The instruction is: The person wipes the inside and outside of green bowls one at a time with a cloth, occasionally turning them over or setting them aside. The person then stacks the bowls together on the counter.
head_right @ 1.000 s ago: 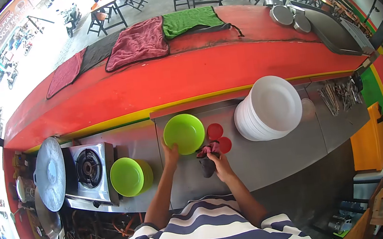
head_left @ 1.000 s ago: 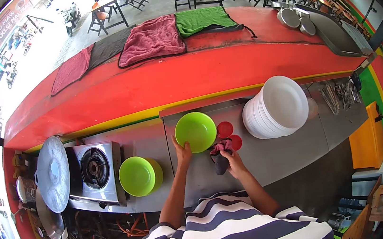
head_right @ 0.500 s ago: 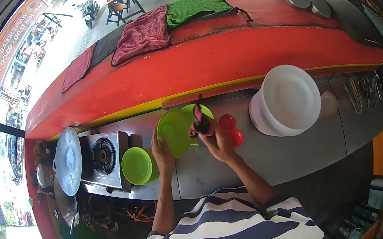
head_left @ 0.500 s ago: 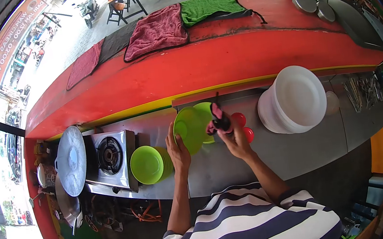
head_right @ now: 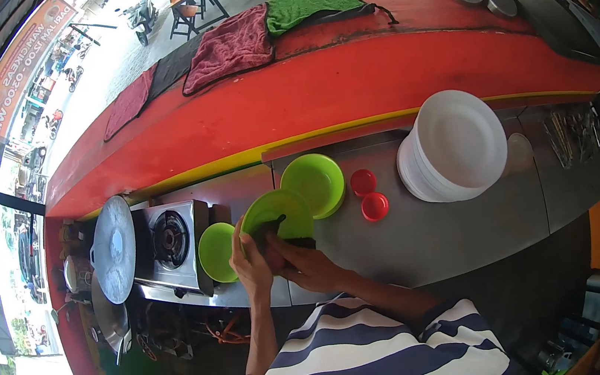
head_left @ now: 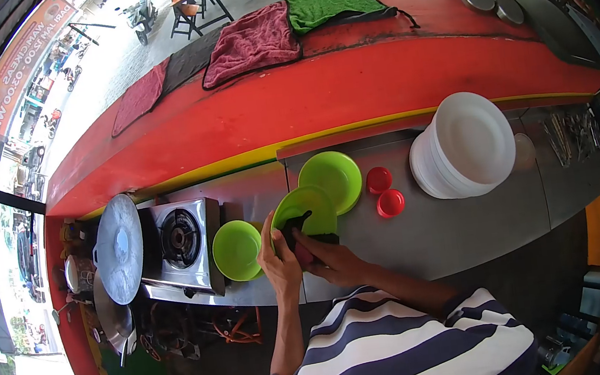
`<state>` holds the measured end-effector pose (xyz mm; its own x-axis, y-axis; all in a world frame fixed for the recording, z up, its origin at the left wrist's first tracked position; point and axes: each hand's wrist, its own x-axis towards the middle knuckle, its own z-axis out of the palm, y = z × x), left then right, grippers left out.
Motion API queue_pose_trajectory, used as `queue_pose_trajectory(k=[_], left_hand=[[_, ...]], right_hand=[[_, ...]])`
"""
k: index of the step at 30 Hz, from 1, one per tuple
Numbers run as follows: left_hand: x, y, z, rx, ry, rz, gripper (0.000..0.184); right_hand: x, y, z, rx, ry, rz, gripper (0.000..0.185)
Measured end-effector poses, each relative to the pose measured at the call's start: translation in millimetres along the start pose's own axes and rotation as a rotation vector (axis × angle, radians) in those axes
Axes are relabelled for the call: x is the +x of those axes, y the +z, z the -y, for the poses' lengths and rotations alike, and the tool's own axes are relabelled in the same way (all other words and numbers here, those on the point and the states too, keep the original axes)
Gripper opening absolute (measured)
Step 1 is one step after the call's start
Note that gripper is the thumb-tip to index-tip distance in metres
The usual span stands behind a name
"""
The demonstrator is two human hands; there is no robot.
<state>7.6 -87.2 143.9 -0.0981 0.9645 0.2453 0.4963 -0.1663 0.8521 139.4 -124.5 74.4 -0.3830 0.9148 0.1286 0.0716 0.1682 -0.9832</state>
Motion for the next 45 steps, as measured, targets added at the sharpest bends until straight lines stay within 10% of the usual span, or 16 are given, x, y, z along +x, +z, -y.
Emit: queue_pose_trajectory(k=[5, 13, 23, 35, 42, 45], left_hand=[[-2, -14, 26, -0.101, -0.149, 0.038, 0.047], [10, -32, 12, -0.083, -0.143, 0.176, 0.050], [27, -32, 35, -0.155, -0.109, 0.172, 0.047], [41, -74, 31, -0.118, -0.216, 0.271, 0.049], [24, -59, 24, -0.347, 0.101, 0.109, 0.057], [38, -81, 55, -0.529, -0.116, 0.382, 0.061]], right_hand=[[11, 13, 5, 0.351, -0.039, 0.037, 0.075], [28, -10, 1, -0.958, -0.200, -0.229, 0.081], [9, 47, 27, -0.065, 0.000, 0.007, 0.091], [4, 37, -13, -0.873, -0.267, -0.209, 0.079], [21, 69, 10, -0.480, -0.327, -0.463, 0.066], [26, 82, 9, -0.470, -0.363, -0.400, 0.061]])
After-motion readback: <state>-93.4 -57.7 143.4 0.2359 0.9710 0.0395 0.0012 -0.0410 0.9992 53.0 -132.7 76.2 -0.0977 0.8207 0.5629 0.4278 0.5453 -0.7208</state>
